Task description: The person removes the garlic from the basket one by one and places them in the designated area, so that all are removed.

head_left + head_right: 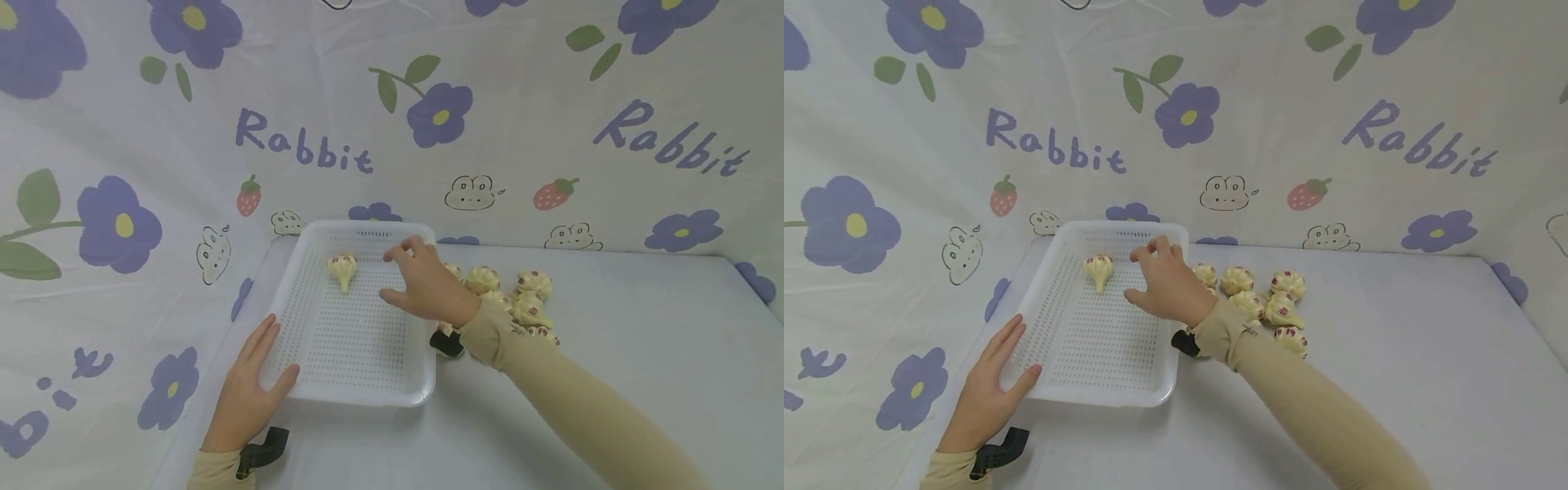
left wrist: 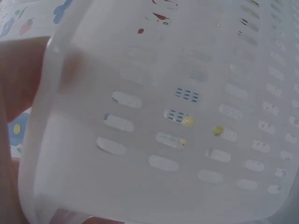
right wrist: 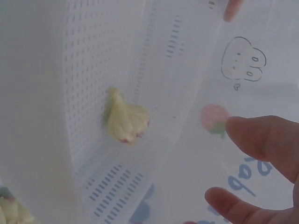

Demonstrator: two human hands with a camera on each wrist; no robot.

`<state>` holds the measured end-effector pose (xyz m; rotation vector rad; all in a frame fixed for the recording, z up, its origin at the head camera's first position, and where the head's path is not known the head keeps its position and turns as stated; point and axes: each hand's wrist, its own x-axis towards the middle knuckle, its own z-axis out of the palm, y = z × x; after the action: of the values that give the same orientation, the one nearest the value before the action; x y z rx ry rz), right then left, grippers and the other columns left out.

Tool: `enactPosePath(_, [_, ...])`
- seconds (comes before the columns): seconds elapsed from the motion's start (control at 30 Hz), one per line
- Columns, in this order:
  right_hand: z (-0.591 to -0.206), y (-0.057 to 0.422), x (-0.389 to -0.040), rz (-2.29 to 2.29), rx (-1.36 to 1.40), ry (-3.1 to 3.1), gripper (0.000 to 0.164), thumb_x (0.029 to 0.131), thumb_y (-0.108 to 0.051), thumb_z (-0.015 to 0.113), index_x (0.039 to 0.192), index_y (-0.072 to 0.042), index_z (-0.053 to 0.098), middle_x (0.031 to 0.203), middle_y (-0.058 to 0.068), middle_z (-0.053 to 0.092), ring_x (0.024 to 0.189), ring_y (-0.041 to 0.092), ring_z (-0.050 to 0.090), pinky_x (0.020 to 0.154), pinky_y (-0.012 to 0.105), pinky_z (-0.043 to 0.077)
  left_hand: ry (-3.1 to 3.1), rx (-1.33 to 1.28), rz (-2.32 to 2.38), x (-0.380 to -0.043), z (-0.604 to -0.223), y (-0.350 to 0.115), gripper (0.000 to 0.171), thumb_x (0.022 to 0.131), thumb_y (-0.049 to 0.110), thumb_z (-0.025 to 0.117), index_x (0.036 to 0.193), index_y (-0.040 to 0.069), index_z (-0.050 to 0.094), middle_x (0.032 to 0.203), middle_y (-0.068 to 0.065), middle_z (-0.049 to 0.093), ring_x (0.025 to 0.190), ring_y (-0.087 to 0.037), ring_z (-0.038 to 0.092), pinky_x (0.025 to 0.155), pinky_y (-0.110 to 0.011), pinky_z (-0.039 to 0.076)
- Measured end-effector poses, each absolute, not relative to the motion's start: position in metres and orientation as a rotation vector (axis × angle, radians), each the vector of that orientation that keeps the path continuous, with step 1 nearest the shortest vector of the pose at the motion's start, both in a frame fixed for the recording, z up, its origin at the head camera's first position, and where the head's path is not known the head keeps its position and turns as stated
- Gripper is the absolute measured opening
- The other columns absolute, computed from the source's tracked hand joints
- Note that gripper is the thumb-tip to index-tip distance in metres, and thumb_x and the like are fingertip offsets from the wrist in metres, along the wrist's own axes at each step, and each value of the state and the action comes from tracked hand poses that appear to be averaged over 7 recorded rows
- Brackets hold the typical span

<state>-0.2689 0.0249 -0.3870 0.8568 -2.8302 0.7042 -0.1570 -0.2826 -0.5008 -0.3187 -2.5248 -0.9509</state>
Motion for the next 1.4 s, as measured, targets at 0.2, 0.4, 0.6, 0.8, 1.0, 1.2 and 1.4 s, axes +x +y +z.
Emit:
enactPosePath(0.2, [-0.386,0.014,-0.276,0.721,0.826,-2.903,0.059,0.096,-0.031,0.073,0.144,-0.004,0.053,0.150,0.023,0.038,0.123,0.039,0.048,0.089,0.047,0.059,-2.516,-0.329,-0.942,-0.157,-0.500,-0.282,0.071,0.092,0.020,0.077,0.154,0.000,0.047,0.166,-0.010,0.039,0.151,-0.038,0.041,0.117,-0.003,0.012])
enactPosePath(0.4, [-0.385,0.002,-0.281,0.714,0.832,-2.933,0.062,0.096,-0.032,0.073,0.147,-0.005,0.050,0.151,0.023,0.037,0.129,0.043,0.046,0.091,0.049,0.059,-2.524,-0.325,-0.945,-0.157,-0.500,-0.282,0.072,0.093,0.021,0.077,0.155,0.001,0.046,0.167,-0.009,0.038,0.152,-0.037,0.039,0.117,-0.004,0.012])
enactPosePath(0.6, [-0.383,-0.012,-0.286,0.728,0.822,-2.951,0.063,0.096,-0.031,0.074,0.149,-0.006,0.050,0.156,0.024,0.034,0.135,0.045,0.043,0.092,0.050,0.059,-2.510,-0.329,-0.953,-0.157,-0.501,-0.282,0.072,0.092,0.019,0.077,0.155,0.001,0.046,0.167,-0.009,0.038,0.152,-0.037,0.039,0.118,-0.004,0.012])
enactPosePath(0.8, [-0.388,-0.022,-0.291,0.725,0.809,-2.957,0.064,0.096,-0.033,0.074,0.149,-0.007,0.049,0.157,0.023,0.033,0.137,0.044,0.043,0.094,0.049,0.059,-2.499,-0.342,-0.952,-0.156,-0.501,-0.282,0.072,0.092,0.018,0.077,0.155,0.000,0.046,0.166,-0.010,0.039,0.151,-0.037,0.040,0.118,-0.004,0.013])
enactPosePath(1.0, [-0.392,-0.028,-0.296,0.727,0.813,-2.951,0.064,0.095,-0.031,0.072,0.150,-0.008,0.048,0.158,0.023,0.032,0.138,0.044,0.041,0.096,0.049,0.058,-2.495,-0.341,-0.949,-0.154,-0.501,-0.281,0.072,0.092,0.019,0.077,0.155,0.000,0.046,0.166,-0.010,0.039,0.151,-0.038,0.040,0.117,-0.004,0.013])
enactPosePath(1.2, [-0.395,-0.033,-0.297,0.766,0.776,-2.987,0.065,0.096,-0.031,0.071,0.152,-0.010,0.046,0.160,0.021,0.028,0.140,0.042,0.037,0.096,0.050,0.058,-2.492,-0.339,-0.944,-0.151,-0.505,-0.279,0.072,0.093,0.019,0.076,0.155,0.000,0.046,0.167,-0.009,0.039,0.151,-0.037,0.040,0.117,-0.004,0.013])
enactPosePath(1.4, [-0.404,-0.041,-0.301,0.758,0.767,-2.999,0.067,0.096,-0.034,0.072,0.153,-0.009,0.046,0.159,0.023,0.030,0.142,0.044,0.036,0.098,0.052,0.057,-2.501,-0.321,-0.936,-0.146,-0.508,-0.278,0.072,0.093,0.021,0.076,0.155,0.002,0.046,0.167,-0.008,0.038,0.151,-0.036,0.040,0.116,-0.003,0.012])
